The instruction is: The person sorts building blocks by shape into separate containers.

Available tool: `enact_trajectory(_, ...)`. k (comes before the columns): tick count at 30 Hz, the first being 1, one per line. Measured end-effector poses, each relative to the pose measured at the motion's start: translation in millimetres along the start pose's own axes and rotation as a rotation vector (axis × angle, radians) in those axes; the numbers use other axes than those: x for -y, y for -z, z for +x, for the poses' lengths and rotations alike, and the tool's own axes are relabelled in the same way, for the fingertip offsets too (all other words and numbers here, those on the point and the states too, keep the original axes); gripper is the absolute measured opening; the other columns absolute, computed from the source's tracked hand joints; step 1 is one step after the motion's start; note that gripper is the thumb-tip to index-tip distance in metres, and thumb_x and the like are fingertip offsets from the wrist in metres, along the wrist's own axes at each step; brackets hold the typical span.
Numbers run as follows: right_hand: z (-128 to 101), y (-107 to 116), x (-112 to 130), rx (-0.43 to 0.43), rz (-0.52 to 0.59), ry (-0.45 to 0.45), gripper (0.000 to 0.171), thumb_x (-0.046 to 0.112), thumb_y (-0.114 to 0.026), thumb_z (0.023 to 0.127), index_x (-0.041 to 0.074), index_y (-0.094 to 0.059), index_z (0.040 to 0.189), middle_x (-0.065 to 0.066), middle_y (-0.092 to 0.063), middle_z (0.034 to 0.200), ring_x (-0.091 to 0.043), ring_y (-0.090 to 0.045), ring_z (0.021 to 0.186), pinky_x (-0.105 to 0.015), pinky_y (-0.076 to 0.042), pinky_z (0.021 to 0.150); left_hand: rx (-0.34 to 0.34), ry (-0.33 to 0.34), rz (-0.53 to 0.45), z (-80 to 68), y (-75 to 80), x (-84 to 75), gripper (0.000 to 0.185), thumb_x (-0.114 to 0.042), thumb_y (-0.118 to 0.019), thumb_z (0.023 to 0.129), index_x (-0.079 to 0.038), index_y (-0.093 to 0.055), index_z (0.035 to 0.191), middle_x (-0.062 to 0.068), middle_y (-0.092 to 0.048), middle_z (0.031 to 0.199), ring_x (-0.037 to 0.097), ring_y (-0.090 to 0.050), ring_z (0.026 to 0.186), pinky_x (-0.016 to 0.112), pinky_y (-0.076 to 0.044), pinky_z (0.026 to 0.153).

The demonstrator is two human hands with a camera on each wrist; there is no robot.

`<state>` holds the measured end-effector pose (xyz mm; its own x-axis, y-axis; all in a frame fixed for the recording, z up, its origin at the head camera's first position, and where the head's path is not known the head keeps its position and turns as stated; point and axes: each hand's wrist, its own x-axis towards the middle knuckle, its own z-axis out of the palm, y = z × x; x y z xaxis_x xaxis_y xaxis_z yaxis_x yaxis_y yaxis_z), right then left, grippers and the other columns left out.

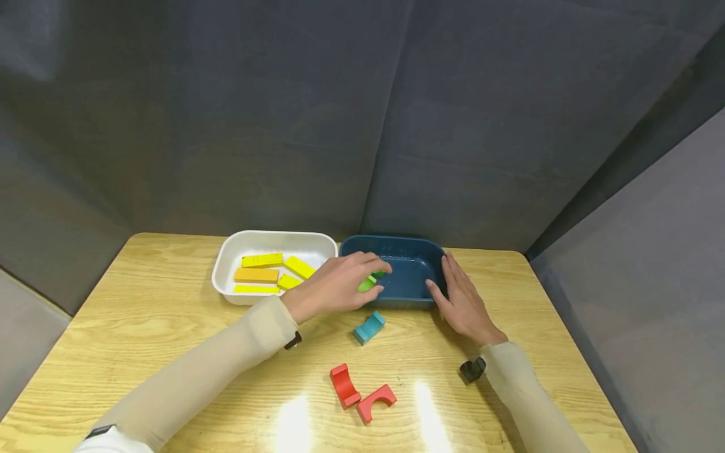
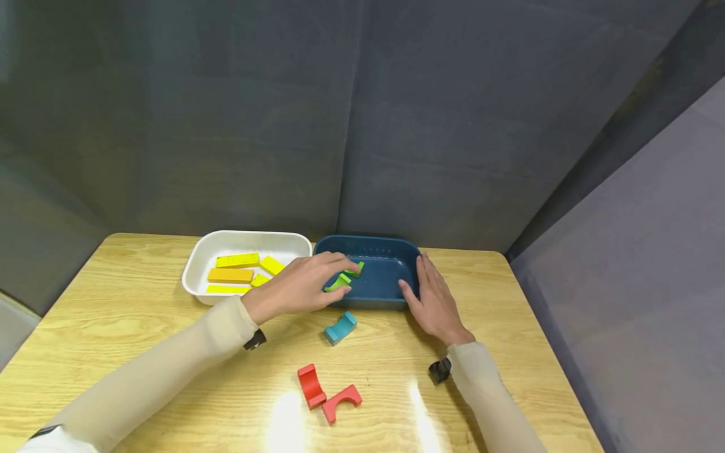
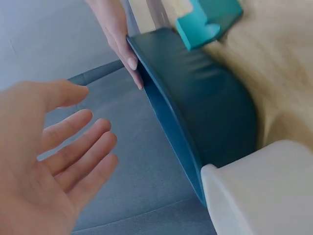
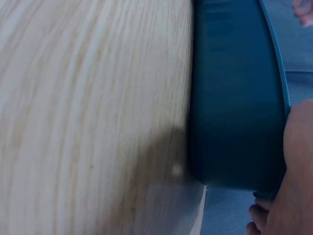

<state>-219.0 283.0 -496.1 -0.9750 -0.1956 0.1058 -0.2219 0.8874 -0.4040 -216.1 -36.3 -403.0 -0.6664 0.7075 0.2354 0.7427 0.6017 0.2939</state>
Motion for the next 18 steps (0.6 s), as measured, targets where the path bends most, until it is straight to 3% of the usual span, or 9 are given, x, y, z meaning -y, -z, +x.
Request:
enact_trajectory(11, 0.2, -0.1, -1.8, 0.009, 0.011, 0.004, 0.084, 0.056, -0.038, 0.114, 0.003, -0.008, 0.172, -0.013, -0.002, 0.181, -0.039, -0.009, 0.166, -0.062, -0.014, 0.131, -0.012, 0.004, -0.096, -40.4, -3.2, -7.1, 0.040, -0.031, -0.074, 0.103, -0.016, -0.070, 0.139, 0.001, -0.070, 0.135, 0.020, -0.068, 0.117, 0.034, -0.063, 0.089)
enact_trajectory(18, 0.4, 0.4, -1.5, 0.014, 0.018, 0.004, 0.084, 0.056, -0.039, 0.114, 0.003, -0.008, 0.172, -0.013, -0.002, 0.181, -0.039, -0.009, 0.166, -0.061, -0.013, 0.132, -0.034, 0.016, -0.146, -62.1, -3.1, -6.9, 0.040, -0.028, -0.077, 0.101, -0.015, -0.071, 0.137, 0.001, -0.072, 0.129, 0.019, -0.069, 0.109, 0.030, -0.063, 0.082)
